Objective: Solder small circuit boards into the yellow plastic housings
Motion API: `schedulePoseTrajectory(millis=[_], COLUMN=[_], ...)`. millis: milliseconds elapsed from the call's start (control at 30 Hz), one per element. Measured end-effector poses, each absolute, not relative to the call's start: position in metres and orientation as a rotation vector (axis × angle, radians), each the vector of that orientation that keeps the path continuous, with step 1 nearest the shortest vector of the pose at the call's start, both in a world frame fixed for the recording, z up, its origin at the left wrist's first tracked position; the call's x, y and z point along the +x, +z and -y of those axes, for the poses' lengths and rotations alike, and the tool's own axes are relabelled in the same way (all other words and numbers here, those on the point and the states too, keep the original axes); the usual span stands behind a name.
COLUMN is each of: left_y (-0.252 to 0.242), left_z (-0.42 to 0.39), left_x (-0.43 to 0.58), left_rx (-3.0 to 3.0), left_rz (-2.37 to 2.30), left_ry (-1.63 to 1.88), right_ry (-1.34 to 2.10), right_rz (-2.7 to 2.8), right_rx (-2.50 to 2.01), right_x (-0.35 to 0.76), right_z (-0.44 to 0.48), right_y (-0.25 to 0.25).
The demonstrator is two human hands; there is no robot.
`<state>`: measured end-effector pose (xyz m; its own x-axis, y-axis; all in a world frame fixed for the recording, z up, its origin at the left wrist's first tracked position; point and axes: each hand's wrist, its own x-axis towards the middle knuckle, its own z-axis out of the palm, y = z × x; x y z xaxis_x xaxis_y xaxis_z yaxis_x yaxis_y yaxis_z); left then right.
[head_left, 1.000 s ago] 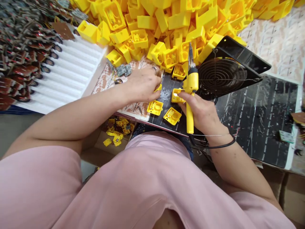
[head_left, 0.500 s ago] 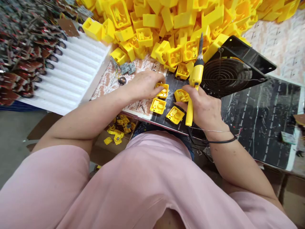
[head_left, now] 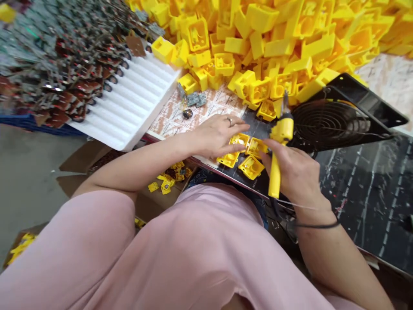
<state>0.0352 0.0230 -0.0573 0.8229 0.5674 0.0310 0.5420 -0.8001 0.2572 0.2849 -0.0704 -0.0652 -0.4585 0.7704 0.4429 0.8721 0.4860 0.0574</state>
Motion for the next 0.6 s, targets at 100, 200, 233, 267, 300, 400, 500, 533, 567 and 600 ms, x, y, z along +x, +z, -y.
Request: schedulePoseTrajectory(millis=[100, 200, 233, 267, 300, 400, 500, 533, 567, 600], left_y=[-0.082, -0.093, -0.092, -0.088, -0.081, -0.059, -0.051, -0.052, -0.053, -0.054], left_z=[-0.010, 0.006, 0.009, 0.008, 0.003, -0.034, -0.083, -0.095, -0.104, -0.110], left_x=[0.027, 0.035, 0.037, 0.037, 0.035, 0.012, -0.017, -0.023, -0.026, -0.026], left_rx=[2.811, 2.801, 2.800, 2.800, 2.800, 2.797, 2.816, 2.788, 2.756, 2.723], left_rz=[-0.708, -0.754, -0.796, -0.853, -0.932, -1.290, -1.556, -1.622, -1.663, -1.695], left_ry=[0.209, 0.184, 0.199, 0.231, 0.275, 0.406, 0.363, 0.328, 0.282, 0.234], right_ry=[-0.230, -0.020, 0.015, 0.034, 0.046, 0.083, 0.049, 0.030, 0.005, -0.021], right_rz=[2.348, 2.390, 2.397, 2.392, 2.378, 2.324, 2.227, 2.185, 2.146, 2.118], right_rx=[-1.148, -1.034, -1.036, -1.049, -1.060, -1.072, -1.127, -1.145, -1.156, -1.160], right_x=[0.289, 0.292, 0.293, 0.295, 0.296, 0.301, 0.300, 0.299, 0.297, 0.296], right_z=[0.081, 0.085, 0.085, 0.085, 0.085, 0.087, 0.091, 0.092, 0.094, 0.095], right_y=[-0.066, -0.071, -0.073, -0.075, -0.075, -0.074, -0.071, -0.072, -0.073, -0.074])
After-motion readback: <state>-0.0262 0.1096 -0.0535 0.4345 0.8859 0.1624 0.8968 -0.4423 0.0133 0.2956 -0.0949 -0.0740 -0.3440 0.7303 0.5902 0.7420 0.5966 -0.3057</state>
